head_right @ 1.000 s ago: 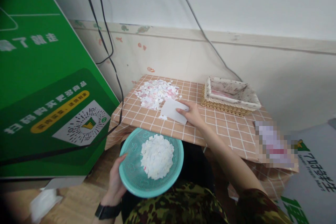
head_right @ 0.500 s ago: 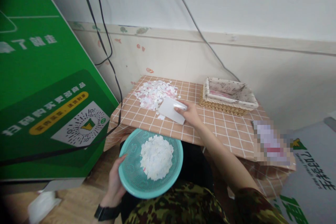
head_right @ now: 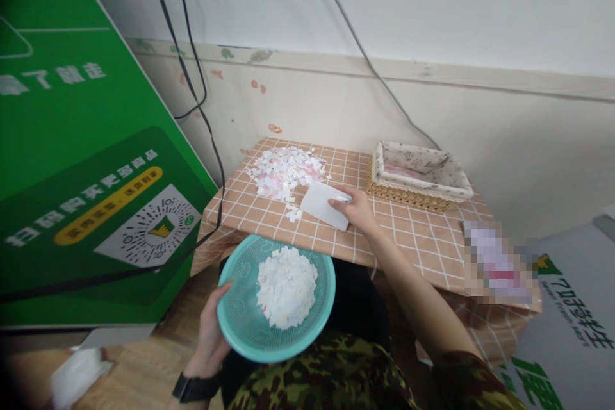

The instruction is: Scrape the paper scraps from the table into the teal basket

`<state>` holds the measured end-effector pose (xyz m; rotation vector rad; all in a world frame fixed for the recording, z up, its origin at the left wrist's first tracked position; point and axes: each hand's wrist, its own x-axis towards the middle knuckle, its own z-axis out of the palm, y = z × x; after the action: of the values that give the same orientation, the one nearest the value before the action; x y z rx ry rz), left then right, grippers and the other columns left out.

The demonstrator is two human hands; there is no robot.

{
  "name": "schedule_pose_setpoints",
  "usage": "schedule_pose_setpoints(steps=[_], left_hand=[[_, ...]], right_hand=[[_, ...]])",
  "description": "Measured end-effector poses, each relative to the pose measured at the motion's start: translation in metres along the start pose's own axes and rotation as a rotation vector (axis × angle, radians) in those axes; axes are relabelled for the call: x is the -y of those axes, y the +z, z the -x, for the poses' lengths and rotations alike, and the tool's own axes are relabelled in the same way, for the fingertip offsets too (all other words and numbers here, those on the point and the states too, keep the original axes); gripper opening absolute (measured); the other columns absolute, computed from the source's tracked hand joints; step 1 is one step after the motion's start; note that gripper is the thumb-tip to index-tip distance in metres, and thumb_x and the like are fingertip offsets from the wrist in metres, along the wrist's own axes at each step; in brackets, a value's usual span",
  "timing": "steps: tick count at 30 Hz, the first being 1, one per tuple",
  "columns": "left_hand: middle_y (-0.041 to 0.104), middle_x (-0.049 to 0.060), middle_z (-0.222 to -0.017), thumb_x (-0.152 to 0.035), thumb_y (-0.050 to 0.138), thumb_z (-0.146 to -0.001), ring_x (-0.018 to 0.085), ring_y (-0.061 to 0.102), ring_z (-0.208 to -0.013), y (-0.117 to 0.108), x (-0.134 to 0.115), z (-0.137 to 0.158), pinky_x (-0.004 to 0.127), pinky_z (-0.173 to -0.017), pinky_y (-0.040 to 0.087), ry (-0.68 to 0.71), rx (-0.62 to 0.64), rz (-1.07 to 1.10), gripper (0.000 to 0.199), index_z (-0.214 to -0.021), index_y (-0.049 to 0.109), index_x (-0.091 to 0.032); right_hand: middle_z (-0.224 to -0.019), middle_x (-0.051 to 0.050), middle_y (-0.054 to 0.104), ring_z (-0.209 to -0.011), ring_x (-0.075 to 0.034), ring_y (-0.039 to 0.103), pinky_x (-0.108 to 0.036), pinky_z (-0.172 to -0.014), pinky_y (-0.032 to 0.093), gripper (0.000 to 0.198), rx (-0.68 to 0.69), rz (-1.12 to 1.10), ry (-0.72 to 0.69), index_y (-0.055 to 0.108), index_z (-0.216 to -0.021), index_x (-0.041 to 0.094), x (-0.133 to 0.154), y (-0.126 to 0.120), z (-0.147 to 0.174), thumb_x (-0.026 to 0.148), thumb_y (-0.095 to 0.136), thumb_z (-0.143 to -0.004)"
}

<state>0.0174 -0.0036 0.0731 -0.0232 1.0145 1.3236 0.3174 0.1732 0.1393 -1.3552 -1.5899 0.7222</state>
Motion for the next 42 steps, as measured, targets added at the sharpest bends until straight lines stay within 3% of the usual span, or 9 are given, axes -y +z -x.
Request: schedule_pose_setpoints(steps=[5,10,18,24,30,35,42], left_hand=[[0.073,0.007,-0.071,-0.018,0.066,-0.069,0.021,0.067,-0.063,0.001,-0.003,0.001,0.033,-0.066,0.054,0.017,0.004,0.011,0.011,-0.076,0.071,-0.013],[0.072,0.007,-0.068,-0.019,0.066,-0.067,0.021,0.066,-0.06,-0.002,-0.005,0.001,0.033,-0.063,0.054,0.014,0.0,0.016,0.01,-0.073,0.071,-0.012],[0.073,0.008,-0.074,-0.021,0.065,-0.07,0.022,0.067,-0.066,-0.007,-0.007,-0.003,0.035,-0.071,0.053,0.02,0.03,0.006,0.014,-0.078,0.071,-0.011],[0.073,0.008,-0.073,-0.022,0.065,-0.07,0.023,0.067,-0.065,-0.006,-0.01,-0.002,0.036,-0.071,0.053,0.02,0.025,0.001,0.015,-0.078,0.071,-0.011],[0.074,0.009,-0.076,-0.022,0.064,-0.071,0.023,0.067,-0.068,-0.004,-0.01,-0.001,0.036,-0.073,0.052,0.002,0.032,0.013,0.017,-0.081,0.071,-0.01],[0.074,0.01,-0.078,-0.022,0.064,-0.07,0.023,0.067,-0.067,-0.005,-0.009,-0.003,0.037,-0.071,0.053,0.002,0.034,0.006,0.02,-0.085,0.07,-0.01],[0.074,0.01,-0.078,-0.021,0.064,-0.069,0.026,0.068,-0.071,-0.004,-0.01,-0.002,0.039,-0.075,0.052,0.016,0.015,0.0,0.019,-0.084,0.071,-0.011]], right_hand=[[-0.106,-0.008,0.067,-0.091,-0.025,0.062,-0.037,-0.077,0.049,0.043,0.096,-0.026,-0.023,0.067,-0.104,0.019,0.006,0.0,0.003,0.04,0.07,-0.067],[-0.096,-0.008,0.069,-0.083,-0.025,0.063,-0.037,-0.072,0.049,0.044,-0.013,0.002,0.03,0.067,-0.103,0.016,0.001,-0.004,0.0,0.041,0.069,-0.066],[-0.1,-0.007,0.068,-0.083,-0.024,0.062,-0.035,-0.068,0.05,0.044,0.046,-0.016,-0.002,0.067,-0.104,0.019,0.004,0.007,0.003,0.042,0.069,-0.066],[-0.098,-0.007,0.068,-0.072,-0.021,0.062,-0.03,-0.055,0.049,0.046,0.12,-0.045,0.033,0.066,-0.104,0.019,0.006,0.007,0.001,0.044,0.07,-0.065],[-0.098,-0.008,0.067,-0.079,-0.023,0.062,-0.032,-0.06,0.051,0.045,0.103,-0.04,0.048,0.067,-0.103,0.019,0.008,0.004,0.003,0.043,0.07,-0.065],[-0.104,-0.007,0.066,-0.085,-0.023,0.062,-0.034,-0.068,0.051,0.043,0.183,-0.097,0.01,0.067,-0.103,0.022,0.012,0.007,0.007,0.041,0.071,-0.065],[-0.096,-0.008,0.068,-0.08,-0.024,0.062,-0.036,-0.067,0.05,0.046,0.079,-0.036,0.059,0.066,-0.105,0.017,0.006,-0.002,0.006,0.043,0.07,-0.067]])
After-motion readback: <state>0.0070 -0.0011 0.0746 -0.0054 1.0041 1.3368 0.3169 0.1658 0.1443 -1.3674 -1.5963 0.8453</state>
